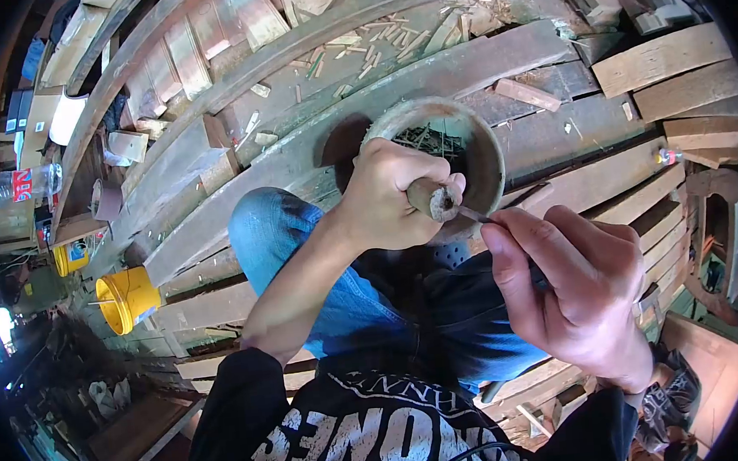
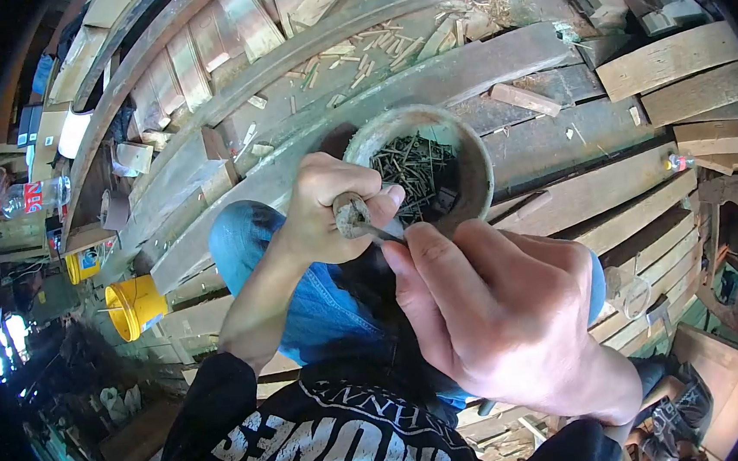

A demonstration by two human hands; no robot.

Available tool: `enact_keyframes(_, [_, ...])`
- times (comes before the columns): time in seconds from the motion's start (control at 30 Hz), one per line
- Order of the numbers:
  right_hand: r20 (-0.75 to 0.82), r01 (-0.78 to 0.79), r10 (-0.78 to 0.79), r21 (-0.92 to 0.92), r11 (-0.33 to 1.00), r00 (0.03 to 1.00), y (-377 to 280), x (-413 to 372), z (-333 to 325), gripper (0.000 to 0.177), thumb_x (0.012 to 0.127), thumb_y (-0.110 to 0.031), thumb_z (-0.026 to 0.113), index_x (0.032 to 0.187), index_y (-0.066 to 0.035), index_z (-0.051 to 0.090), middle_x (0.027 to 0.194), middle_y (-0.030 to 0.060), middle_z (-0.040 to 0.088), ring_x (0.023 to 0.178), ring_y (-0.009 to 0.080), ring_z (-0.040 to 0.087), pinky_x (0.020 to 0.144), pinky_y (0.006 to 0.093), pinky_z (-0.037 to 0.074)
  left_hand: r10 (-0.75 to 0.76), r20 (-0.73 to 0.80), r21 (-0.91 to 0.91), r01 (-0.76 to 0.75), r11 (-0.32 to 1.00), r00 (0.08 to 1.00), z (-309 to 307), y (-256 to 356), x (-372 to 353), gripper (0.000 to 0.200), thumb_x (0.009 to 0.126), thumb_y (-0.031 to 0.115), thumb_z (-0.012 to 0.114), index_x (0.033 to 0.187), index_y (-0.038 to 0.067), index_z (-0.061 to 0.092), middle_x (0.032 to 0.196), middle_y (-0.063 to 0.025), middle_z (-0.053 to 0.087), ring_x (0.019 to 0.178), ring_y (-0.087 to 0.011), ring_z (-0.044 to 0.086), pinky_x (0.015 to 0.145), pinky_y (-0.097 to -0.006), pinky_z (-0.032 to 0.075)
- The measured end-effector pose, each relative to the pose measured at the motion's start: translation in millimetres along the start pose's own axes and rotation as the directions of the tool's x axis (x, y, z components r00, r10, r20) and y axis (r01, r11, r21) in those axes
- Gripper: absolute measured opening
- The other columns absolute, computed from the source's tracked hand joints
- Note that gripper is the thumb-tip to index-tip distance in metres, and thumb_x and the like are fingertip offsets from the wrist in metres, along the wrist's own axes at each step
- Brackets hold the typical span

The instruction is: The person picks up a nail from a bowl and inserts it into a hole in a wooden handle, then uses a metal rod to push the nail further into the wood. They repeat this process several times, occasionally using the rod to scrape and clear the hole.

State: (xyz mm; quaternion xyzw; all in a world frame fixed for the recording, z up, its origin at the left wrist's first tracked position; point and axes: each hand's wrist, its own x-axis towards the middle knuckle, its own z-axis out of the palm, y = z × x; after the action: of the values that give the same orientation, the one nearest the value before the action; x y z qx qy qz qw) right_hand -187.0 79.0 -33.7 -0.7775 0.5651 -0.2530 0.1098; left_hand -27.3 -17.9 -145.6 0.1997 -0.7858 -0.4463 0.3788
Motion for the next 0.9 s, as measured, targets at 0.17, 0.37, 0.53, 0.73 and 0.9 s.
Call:
enact_keyframes(0.17, [0.024, -0.037, 0.039, -0.052, 0.998, 0.999, -1, 1, 10, 0.010, 0.080, -0.007, 0.068, 0.077, -0.002, 0.060, 0.053, 0.0049, 0.048, 0.037, 0.0195, 0.047, 0.036, 0.0315, 0.035, -0.016, -0.002, 0.037, 0.016, 0.999, 1.000, -2, -5, -4, 0.036, 0.077, 0.005, 0.066, 0.050, 0.006, 0.042, 0.045, -0.0055, 0.031, 0.037, -0.0191, 0.031, 0.039, -0.0321, 0.025])
enact_keyframes(0.37, [0.075, -0.085, 0.090, -0.067, 0.994, 0.993, 0, 4, 20, 0.013, 0.080, -0.007, 0.068, 0.073, -0.003, 0.058, 0.052, 0.0072, 0.049, 0.038, 0.0220, 0.048, 0.036, 0.0325, 0.037, 0.061, -0.032, 0.122, -0.057, 0.991, 0.998, 6, -26, -15, 0.022, 0.074, 0.002, 0.065, 0.055, 0.004, 0.054, 0.047, -0.0093, 0.048, 0.039, -0.0196, 0.047, 0.040, -0.0303, 0.035])
enact_keyframes(0.53, [-0.119, -0.120, 0.147, 0.208, 0.971, 0.982, 8, 0, 57, 0.015, 0.078, -0.002, 0.069, 0.068, -0.002, 0.057, 0.053, 0.0102, 0.053, 0.040, 0.0249, 0.053, 0.037, 0.0339, 0.038, -0.135, 0.022, -0.050, 0.136, 0.989, 0.991, 5, -28, -26, 0.007, 0.067, 0.001, 0.062, 0.062, 0.002, 0.059, 0.051, -0.0112, 0.051, 0.043, -0.0204, 0.051, 0.044, -0.0310, 0.039])
enact_keyframes(0.73, [-0.397, -0.077, 0.292, 0.476, 0.876, 0.870, 0, 15, 37, 0.019, 0.091, -0.009, 0.060, 0.076, 0.001, 0.066, 0.060, 0.0007, 0.061, 0.050, 0.0016, 0.044, 0.045, 0.0179, 0.031, -0.213, 0.198, -0.134, 0.241, 0.961, 0.957, 35, -33, -42, 0.013, 0.072, 0.012, 0.064, 0.065, 0.001, 0.061, 0.053, -0.0167, 0.049, 0.046, -0.0338, 0.044, 0.048, -0.0349, 0.041])
enact_keyframes(0.9, [-0.190, -0.187, 0.349, 0.567, 0.802, 0.918, 13, 1, 36, 0.011, 0.087, -0.008, 0.067, 0.081, 0.001, 0.069, 0.048, -0.0032, 0.052, 0.042, -0.0012, 0.038, 0.039, 0.0180, 0.025, -0.411, 0.287, -0.308, 0.490, 0.816, 0.865, 10, -24, -32, 0.039, 0.082, 0.014, 0.065, 0.051, 0.007, 0.044, 0.045, 0.0023, 0.037, 0.043, -0.0068, 0.035, 0.042, -0.0288, 0.028])
